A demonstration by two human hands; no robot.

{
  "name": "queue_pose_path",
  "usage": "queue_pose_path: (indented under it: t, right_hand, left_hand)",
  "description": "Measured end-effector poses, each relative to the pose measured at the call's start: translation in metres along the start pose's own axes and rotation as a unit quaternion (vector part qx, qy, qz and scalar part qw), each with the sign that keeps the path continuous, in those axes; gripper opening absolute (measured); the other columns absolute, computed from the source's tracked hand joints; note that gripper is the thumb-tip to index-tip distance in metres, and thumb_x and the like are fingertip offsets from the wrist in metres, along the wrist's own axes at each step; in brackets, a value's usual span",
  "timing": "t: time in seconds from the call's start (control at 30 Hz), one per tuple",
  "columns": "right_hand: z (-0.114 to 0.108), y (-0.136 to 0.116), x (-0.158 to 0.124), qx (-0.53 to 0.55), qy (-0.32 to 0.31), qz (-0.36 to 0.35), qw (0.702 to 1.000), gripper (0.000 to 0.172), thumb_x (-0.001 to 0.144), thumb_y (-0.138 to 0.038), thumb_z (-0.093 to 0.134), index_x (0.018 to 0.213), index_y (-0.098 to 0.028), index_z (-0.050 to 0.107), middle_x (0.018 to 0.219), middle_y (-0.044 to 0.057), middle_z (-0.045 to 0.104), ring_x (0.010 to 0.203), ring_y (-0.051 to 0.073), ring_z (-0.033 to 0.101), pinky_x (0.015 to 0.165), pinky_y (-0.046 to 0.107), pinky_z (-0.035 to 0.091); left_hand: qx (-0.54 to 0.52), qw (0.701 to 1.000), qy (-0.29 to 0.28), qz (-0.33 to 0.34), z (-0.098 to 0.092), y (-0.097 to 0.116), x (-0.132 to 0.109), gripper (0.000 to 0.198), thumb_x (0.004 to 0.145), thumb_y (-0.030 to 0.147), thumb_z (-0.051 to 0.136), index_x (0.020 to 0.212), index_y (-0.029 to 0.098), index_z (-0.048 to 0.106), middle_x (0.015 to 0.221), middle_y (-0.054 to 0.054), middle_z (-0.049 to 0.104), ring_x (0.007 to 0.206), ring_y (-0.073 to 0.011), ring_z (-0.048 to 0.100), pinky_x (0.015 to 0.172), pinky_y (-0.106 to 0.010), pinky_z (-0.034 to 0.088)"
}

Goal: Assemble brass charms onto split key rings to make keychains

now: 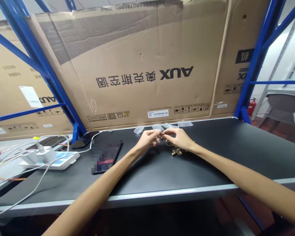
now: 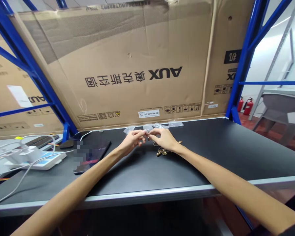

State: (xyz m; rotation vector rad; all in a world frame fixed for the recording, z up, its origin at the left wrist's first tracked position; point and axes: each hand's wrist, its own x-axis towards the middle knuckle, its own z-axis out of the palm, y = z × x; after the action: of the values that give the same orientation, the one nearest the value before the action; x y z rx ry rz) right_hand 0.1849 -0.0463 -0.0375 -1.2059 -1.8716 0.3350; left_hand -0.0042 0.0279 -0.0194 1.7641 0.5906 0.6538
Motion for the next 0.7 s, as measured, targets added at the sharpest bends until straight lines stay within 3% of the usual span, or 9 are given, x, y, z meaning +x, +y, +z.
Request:
queue_pose_path:
  t: [0.17,0.33,0.7]
  right_hand:
    - [-0.0038,-0.0036,-0.0026,-0.036,0.025,-0.017,0.999,0.021,0.097,-0.033,0.057,0.109,-0.017,0.065,0.112,0.007,0.067,0.102,0.021,0.064,0.093,0.045,0.051]
    - [-0.0043,-0.0076,-0.003,-0.037,0.017,-0.031,0.999,0.026,0.096,-0.034,0.059,0.115,-0.017,0.063,0.119,0.008,0.064,0.102,0.021,0.064,0.089,0.043,0.053]
    - [-0.0022,-0.0063,-0.0009,-0.02,0.062,-0.035,0.997,0.017,0.093,-0.031,0.061,0.1,-0.02,0.071,0.1,0.005,0.074,0.094,0.019,0.07,0.089,0.037,0.053]
  left_hand:
    - [-0.02,0.999,-0.02,-0.037,-0.0012,-0.0004,0.0001,0.032,0.095,0.033,0.059,0.12,0.014,0.059,0.117,-0.009,0.063,0.098,-0.0207,0.065,0.083,-0.04,0.057]
    - [-0.046,0.997,-0.033,-0.048,0.0006,0.0013,-0.0005,0.033,0.095,0.033,0.059,0.122,0.014,0.059,0.119,-0.01,0.062,0.1,-0.0217,0.064,0.085,-0.042,0.056]
    - [-0.061,0.997,-0.027,-0.039,-0.0004,-0.0025,0.0011,0.034,0.095,0.033,0.059,0.123,0.014,0.058,0.121,-0.01,0.062,0.103,-0.0224,0.064,0.086,-0.043,0.056]
